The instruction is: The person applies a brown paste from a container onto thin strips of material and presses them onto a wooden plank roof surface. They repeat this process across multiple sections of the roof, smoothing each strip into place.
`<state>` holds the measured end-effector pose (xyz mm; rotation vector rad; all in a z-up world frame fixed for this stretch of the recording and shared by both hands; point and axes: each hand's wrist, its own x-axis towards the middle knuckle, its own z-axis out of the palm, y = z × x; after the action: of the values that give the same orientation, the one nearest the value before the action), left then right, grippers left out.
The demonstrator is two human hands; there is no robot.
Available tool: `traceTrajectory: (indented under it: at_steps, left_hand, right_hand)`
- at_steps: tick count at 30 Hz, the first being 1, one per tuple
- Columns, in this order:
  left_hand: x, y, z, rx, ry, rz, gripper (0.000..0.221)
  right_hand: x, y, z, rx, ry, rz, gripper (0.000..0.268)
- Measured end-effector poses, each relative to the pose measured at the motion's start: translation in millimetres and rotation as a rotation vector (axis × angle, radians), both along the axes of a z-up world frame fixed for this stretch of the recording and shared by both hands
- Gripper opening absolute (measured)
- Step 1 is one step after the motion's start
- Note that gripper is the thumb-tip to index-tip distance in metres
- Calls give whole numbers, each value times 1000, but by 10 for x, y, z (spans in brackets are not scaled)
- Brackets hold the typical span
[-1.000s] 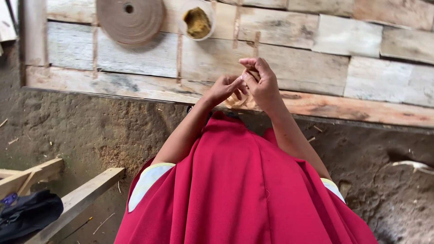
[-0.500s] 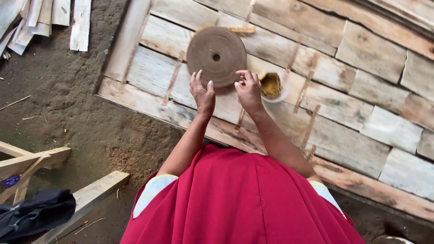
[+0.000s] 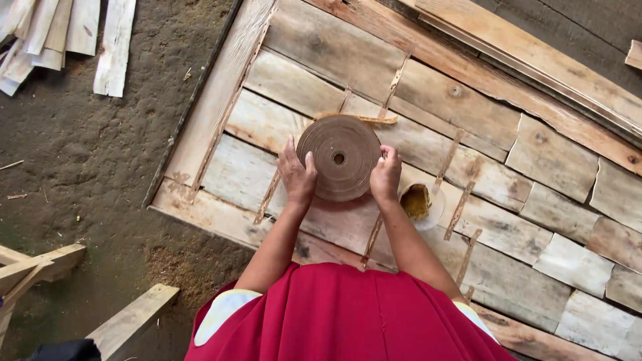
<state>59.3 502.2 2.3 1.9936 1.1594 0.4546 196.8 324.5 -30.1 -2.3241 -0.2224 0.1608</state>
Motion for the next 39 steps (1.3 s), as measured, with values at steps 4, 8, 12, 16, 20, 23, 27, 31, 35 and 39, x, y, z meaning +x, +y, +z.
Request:
traceTrajectory:
  at_steps: [4,8,12,16,20,23,27,31,35,39]
  left_hand:
    - [63,-37,-15,-43,51,21,65]
    - [42,29,-259,-118,8,135,65]
    - [-8,87,-305,-292,-160,220,51]
    - [-170,229,-192,-428,-391,305,50]
    - [-431,151,179,-449,-519,279,57]
    - [-580,-2,798,-598,-712,91,71]
    - [-629,-364,1149,-717,-826,-146,54]
    - [-447,-1115,1002,-770,-865,-208,50]
    - [-279,-2048,886,-964,-793,-235,58]
    - [-177,-2950,608,-1207,-703,-223,74]
  right_hand:
    - [-84,112,254,-8,58,-18,33]
    - [-103,150,307,-7,84,-55,32]
    - [-167,122,289,13,50,-47,34]
    - [-297,135,276,45,9,-18,33]
    - [-482,107,663,118,-47,22,31]
    - [-613,-121,1053,190,-113,36,29]
    - [-727,-672,1647,331,-243,49,28]
    - [-674,-1585,1855,247,-413,33,30]
    - [-740,-2555,2243,-175,-735,-75,30]
    - [-1068,-3371,2770,251,-630,-260,33]
